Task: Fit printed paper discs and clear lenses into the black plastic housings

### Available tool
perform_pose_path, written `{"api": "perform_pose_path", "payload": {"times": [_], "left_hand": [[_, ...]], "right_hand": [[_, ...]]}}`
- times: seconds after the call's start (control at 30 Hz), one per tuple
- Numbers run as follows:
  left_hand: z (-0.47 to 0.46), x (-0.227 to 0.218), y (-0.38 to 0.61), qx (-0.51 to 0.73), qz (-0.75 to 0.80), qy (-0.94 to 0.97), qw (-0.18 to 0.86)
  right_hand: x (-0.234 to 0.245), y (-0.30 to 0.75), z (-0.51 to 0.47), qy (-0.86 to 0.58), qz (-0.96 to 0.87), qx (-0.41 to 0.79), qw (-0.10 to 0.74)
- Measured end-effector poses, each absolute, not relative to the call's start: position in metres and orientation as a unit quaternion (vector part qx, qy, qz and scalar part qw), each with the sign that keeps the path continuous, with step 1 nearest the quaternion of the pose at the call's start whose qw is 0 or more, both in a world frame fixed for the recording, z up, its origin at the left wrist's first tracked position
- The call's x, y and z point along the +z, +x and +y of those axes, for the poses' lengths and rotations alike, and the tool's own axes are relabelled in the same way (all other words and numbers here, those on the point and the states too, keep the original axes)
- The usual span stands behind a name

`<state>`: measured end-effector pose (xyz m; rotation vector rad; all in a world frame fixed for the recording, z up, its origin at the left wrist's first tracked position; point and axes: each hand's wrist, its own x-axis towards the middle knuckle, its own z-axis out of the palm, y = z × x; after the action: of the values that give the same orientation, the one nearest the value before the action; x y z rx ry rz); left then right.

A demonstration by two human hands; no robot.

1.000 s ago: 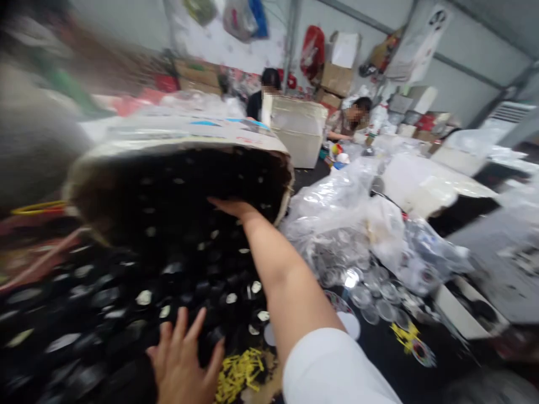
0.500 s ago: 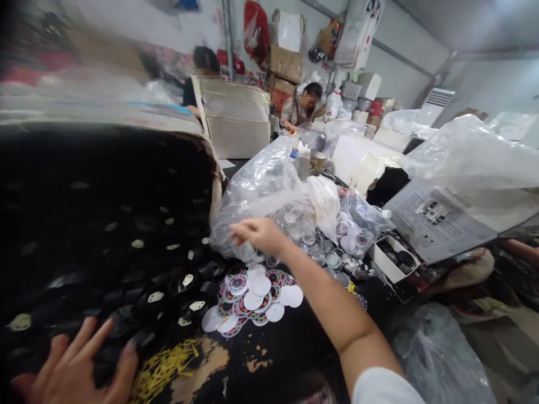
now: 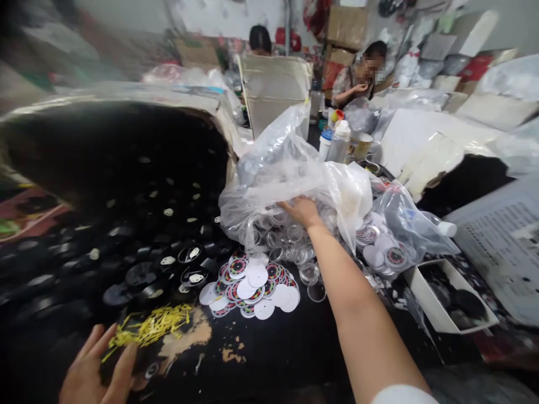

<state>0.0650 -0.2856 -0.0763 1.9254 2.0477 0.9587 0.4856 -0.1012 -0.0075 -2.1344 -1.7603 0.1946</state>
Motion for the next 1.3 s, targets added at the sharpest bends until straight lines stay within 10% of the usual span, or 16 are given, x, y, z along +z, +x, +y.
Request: {"api": "perform_pose_path", "payload": {"times": [0.6,0.9,1.3], "left_hand": [[-0.284,-0.089,0.087,0.351,0.639,0.682,-0.060],[-0.216,-0.032,0.192,0.291,0.543,0.780,0.112],[-0.119,0.008,0.267,0.297,0.449,0.811,0.228]], "right_hand": [[-0.006,0.483,-0.114,-0.668,-0.722,0.093,0.155],[0.021,0.453,-0.179,-0.638,-0.709,0.068,0.294],[-0.029,0.371,-0.236,-0.586,-0.756,0.146,0.253]]}}
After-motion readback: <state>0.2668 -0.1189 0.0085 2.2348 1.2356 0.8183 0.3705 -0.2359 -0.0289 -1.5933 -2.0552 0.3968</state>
